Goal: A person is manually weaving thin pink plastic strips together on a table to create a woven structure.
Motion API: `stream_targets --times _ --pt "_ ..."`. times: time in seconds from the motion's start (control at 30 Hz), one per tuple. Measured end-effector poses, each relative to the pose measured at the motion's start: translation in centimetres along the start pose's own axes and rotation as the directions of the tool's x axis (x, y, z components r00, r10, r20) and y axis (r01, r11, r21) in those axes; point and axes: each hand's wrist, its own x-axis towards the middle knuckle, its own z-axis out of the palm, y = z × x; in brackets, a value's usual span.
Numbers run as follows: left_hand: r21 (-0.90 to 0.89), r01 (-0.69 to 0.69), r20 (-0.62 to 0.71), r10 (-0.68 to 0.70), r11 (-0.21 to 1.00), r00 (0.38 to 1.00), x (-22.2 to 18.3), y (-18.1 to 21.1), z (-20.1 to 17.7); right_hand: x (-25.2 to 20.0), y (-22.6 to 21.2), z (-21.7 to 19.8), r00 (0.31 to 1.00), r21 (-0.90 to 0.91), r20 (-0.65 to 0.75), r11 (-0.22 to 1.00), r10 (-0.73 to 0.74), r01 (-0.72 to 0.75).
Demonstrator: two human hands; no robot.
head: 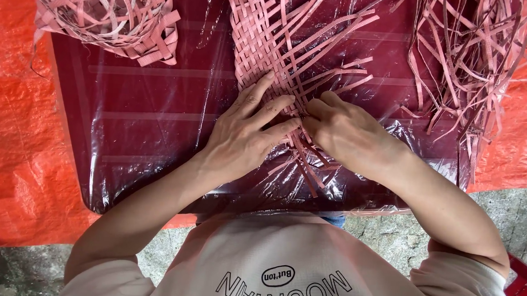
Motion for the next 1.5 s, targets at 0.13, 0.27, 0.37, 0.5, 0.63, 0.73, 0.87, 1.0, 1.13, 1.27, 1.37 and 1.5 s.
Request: stream_targets --times 0.13,0.27,0.37,0.5,0.63,0.73,0.87,1.0,1.13,1.27,1.37,1.5 --pt "-0.01 0.004 -0.012 -0.004 1.0 1.0 0.0 -0.1 0.2 -0.2 -0.2 0.3 0.998 -0.123 -0.059 0.992 -0.025 0.018" --pt "-0.025 0.009 -0.008 -0.009 1.0 1.0 0.0 -0.1 0.2 -0.4 -0.3 0.0 0.993 -0.402 -0.024 0.91 -0.117 0.098" --pt "-0.004 0.009 -0.011 -0.009 1.0 1.0 -0.2 -0.3 0.7 -0.6 0.2 -0.2 0.996 -0.229 -0.027 0.97 -0.088 0.08" --pt "0.026 0.024 -0.004 -0.024 0.999 1.0 -0.4 -0.4 0.8 -0.1 0.5 -0.3 0.998 0.01 0.054 1.0 -0.024 0.024" --pt "-0.008 0.036 -0.009 -0.036 0.999 0.999 -0.2 -0.2 0.3 0.3 0.5 -0.1 0.998 0.002 0.048 0.999 -0.032 0.032" --pt "-0.017 0.035 -0.004 -0.035 0.999 0.999 -0.1 -0.1 0.3 0.2 0.5 0.0 0.995 -0.058 -0.054 0.995 -0.086 0.083" --pt "-0.037 0.02 -0.022 -0.021 0.999 1.0 0.0 -0.1 0.0 0.2 0.7 0.0 0.989 -0.305 0.043 0.94 -0.145 0.151" --pt "-0.047 0.023 -0.02 -0.024 0.999 0.999 0.0 -0.1 0.0 0.4 1.1 0.4 0.98 -0.22 -0.073 0.961 -0.186 0.166" --pt "-0.033 0.025 -0.018 -0.026 0.999 0.999 -0.1 -0.2 0.2 0.2 1.2 0.8 0.98 -0.253 -0.028 0.95 -0.198 0.185" --pt "-0.037 0.028 -0.03 -0.029 0.999 0.999 -0.1 -0.2 0.4 -0.2 1.1 1.4 0.976 -0.38 -0.017 0.904 -0.218 0.196" --pt "-0.057 0.035 -0.031 -0.037 0.998 0.999 0.0 -0.1 0.2 0.0 1.0 2.2 0.978 -0.084 -0.09 0.98 -0.187 0.179" --pt "-0.069 0.045 -0.017 -0.047 0.997 0.999 -0.1 0.0 0.2 -0.2 1.0 2.5 0.966 -0.48 -0.073 0.857 -0.249 0.185"
